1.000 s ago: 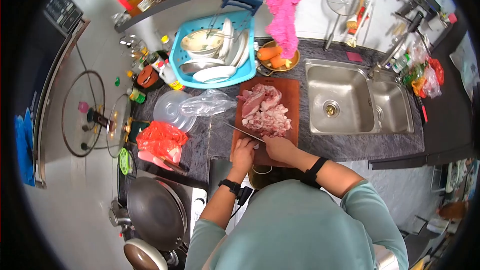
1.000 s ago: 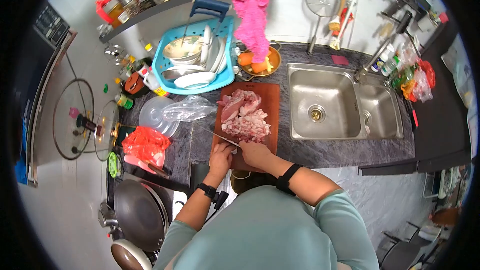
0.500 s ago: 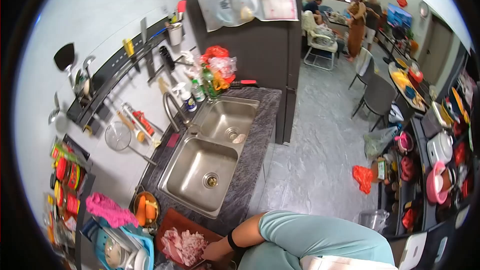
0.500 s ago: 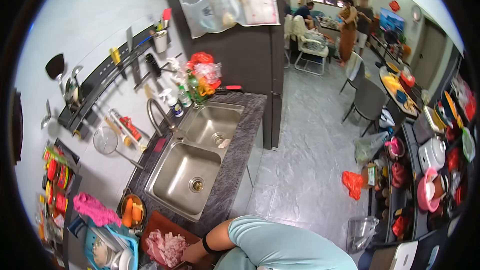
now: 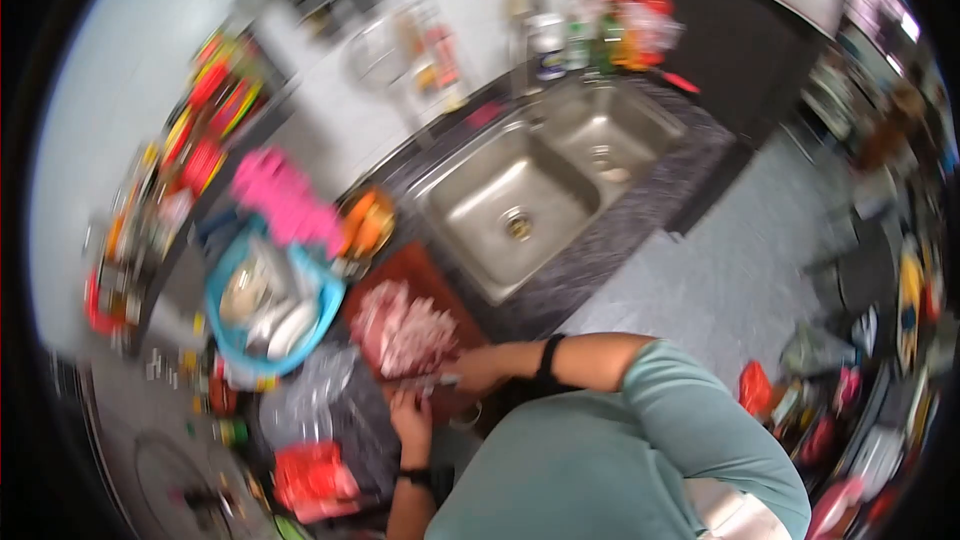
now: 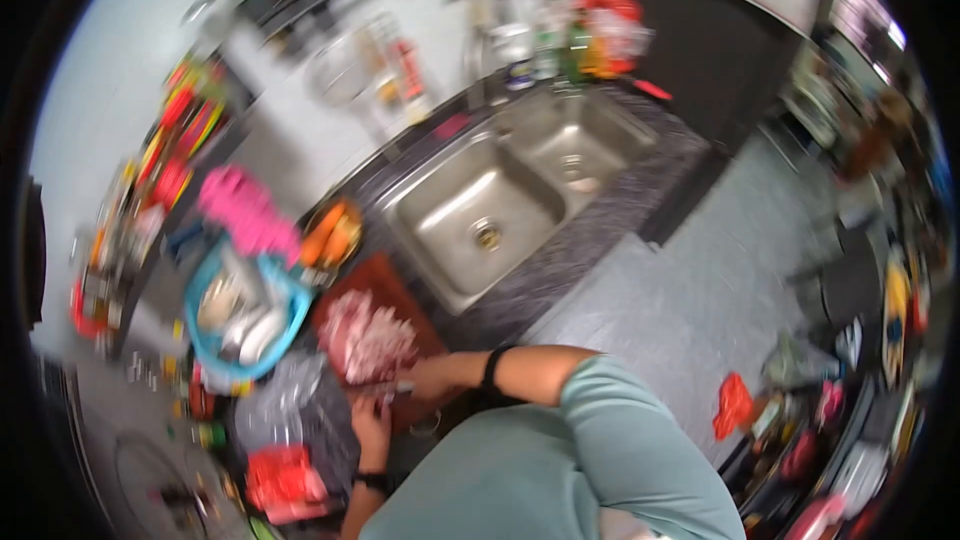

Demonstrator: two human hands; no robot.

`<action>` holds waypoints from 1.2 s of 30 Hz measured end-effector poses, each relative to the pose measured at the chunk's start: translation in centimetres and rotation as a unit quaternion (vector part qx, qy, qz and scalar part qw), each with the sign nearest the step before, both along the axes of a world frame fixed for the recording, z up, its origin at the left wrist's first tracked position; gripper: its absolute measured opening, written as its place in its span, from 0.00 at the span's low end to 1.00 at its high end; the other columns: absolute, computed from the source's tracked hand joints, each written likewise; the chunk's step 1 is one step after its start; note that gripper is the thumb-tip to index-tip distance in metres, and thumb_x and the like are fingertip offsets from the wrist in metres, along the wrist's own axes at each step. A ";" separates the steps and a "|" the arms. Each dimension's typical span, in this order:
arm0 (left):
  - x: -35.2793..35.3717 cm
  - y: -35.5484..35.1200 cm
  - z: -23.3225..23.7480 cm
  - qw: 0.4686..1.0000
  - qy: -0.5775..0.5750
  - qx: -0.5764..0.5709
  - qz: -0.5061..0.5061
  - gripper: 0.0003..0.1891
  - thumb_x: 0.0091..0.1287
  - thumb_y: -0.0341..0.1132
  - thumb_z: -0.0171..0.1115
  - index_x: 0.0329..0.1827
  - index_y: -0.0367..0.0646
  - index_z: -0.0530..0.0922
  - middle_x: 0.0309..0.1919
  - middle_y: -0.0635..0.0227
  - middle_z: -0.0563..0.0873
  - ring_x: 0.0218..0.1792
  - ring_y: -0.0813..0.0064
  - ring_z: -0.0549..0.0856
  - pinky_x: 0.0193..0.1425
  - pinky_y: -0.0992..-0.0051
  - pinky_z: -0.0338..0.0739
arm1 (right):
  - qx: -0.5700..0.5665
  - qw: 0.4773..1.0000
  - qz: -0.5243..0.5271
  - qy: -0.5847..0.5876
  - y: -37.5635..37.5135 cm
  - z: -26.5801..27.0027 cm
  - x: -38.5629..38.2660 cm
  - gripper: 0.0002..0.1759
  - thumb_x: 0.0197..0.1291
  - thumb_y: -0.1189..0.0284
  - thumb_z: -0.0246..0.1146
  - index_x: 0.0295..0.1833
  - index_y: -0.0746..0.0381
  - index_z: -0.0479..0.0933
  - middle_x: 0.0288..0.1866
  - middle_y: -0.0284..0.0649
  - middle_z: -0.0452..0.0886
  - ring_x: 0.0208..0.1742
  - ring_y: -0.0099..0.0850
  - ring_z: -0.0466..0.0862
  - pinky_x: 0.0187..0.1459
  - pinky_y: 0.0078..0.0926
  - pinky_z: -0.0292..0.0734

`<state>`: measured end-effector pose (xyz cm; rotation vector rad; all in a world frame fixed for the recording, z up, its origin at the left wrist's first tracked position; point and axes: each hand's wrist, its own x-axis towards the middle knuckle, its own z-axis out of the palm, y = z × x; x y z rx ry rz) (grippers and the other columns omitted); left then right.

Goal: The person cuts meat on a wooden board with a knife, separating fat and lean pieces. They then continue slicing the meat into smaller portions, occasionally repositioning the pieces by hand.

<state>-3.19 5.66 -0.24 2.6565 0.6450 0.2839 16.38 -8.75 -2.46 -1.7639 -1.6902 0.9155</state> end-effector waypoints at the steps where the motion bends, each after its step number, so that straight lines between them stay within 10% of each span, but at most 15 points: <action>1: 0.0 -0.2 -1.0 0.998 -0.063 -0.009 0.020 0.13 0.55 0.28 0.66 0.44 0.41 0.83 0.44 0.54 0.84 0.49 0.48 0.82 0.56 0.57 0.77 | -0.121 0.991 -0.054 -0.001 -1.6 7.3 0.8 0.22 0.63 0.62 0.59 0.62 0.54 0.71 0.52 0.56 0.82 0.51 0.58 0.83 0.54 0.57 0.76; 8: 1.9 -2.6 -2.2 0.953 -0.173 -0.095 0.229 0.09 0.59 0.26 0.67 0.42 0.40 0.83 0.34 0.59 0.84 0.30 0.64 0.85 0.37 0.68 0.81 | -0.080 0.989 -0.121 -0.010 -1.1 7.1 1.4 0.22 0.69 0.56 0.57 0.60 0.58 0.70 0.43 0.60 0.84 0.46 0.62 0.83 0.49 0.57 0.78; 21: 2.7 -3.5 -2.0 0.959 -0.174 -0.055 0.216 0.11 0.54 0.28 0.67 0.41 0.38 0.84 0.38 0.56 0.83 0.41 0.53 0.85 0.46 0.60 0.81 | -0.110 0.989 -0.028 -0.091 -3.1 12.0 1.5 0.19 0.72 0.57 0.55 0.57 0.59 0.69 0.35 0.60 0.84 0.40 0.62 0.83 0.42 0.59 0.78; 36: 1.8 -4.4 -1.2 0.974 -0.142 0.019 0.178 0.11 0.54 0.24 0.64 0.41 0.41 0.84 0.41 0.61 0.84 0.47 0.56 0.81 0.53 0.62 0.78 | 0.007 0.999 0.011 -0.047 2.8 5.7 1.2 0.16 0.70 0.60 0.57 0.51 0.61 0.68 0.36 0.60 0.83 0.39 0.63 0.83 0.40 0.60 0.76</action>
